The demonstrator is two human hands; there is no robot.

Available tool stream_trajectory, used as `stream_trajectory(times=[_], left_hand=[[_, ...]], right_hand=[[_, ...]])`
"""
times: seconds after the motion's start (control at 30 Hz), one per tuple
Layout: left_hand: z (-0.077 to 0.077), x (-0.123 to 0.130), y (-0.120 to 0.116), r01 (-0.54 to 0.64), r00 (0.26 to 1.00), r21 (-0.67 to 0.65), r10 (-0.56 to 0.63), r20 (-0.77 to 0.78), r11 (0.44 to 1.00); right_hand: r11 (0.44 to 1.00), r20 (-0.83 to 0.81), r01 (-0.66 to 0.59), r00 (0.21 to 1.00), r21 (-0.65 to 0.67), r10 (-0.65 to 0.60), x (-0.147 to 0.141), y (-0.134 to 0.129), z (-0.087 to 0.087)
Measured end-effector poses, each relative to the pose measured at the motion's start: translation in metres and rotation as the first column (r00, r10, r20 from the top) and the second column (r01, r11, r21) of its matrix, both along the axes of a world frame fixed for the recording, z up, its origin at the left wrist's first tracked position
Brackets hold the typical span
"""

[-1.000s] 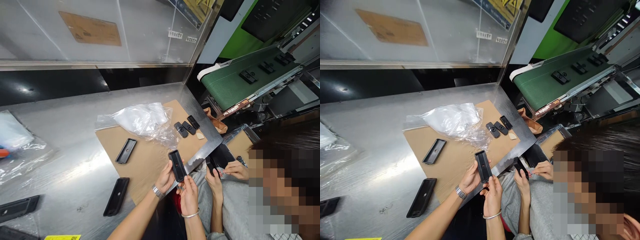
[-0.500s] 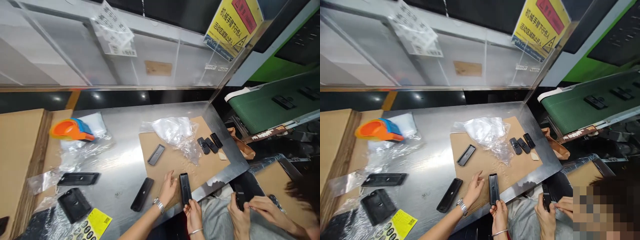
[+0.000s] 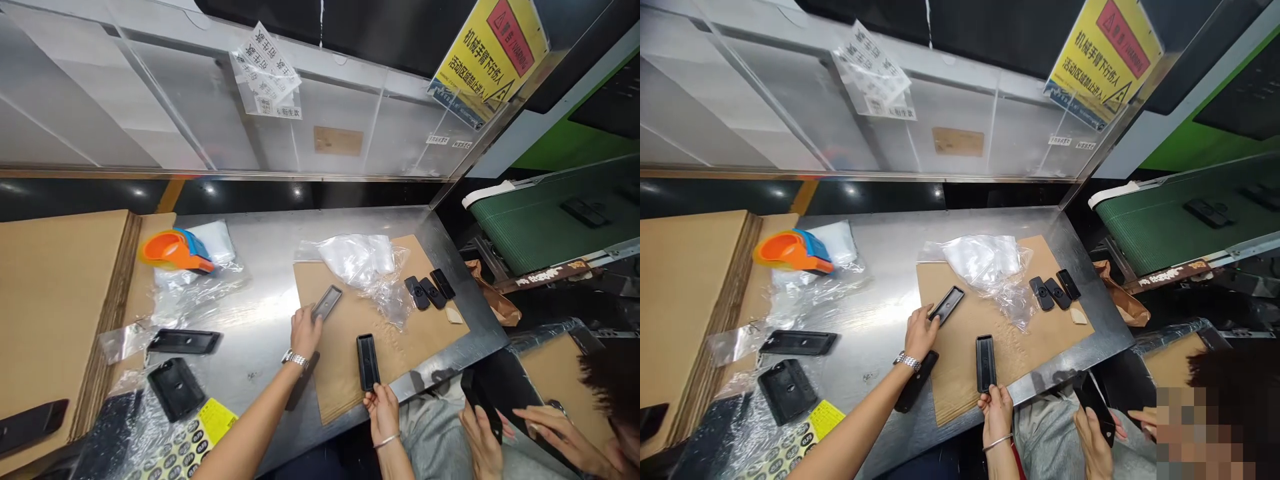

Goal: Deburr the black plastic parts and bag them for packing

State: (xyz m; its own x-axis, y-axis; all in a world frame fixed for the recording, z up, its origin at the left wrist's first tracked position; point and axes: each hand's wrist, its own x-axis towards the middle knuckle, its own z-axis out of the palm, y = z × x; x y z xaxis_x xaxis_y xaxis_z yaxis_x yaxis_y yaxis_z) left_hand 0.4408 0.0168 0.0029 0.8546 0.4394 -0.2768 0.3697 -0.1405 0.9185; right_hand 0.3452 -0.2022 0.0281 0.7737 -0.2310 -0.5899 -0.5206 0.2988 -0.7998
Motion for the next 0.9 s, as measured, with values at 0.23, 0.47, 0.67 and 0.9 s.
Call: stream_trajectory(times=[0.23, 0.47, 0.67, 0.9], left_hand=[[0.045, -0.034, -0.049, 0.285, 0.956, -0.524, -0.276, 0.097, 0.803], [0.101, -0.056, -0.056, 0.277, 0.956, -0.878, -0.199, 0.214, 0.390], [0.119, -0.066, -0.050, 0.314, 0.947, -0.856, -0.206, 0.248, 0.411], [0.130, -0.074, -0.051, 0.260, 0.958, -0.895, -0.211, 0.193, 0.363]], right_hand=[[0.978, -0.036, 0.079, 0.997, 0.194, -0.074, -0.010, 0.017, 0.024], [0.938, 0.063, -0.111, 0.993, 0.330, 0.095, -0.020, 0.031, 0.069], [0.935, 0.114, -0.170, 0.983, 0.313, 0.141, -0.020, 0.032, 0.081], [0.926, 0.151, -0.267, 0.961, 0.269, 0.233, -0.022, 0.030, 0.089]])
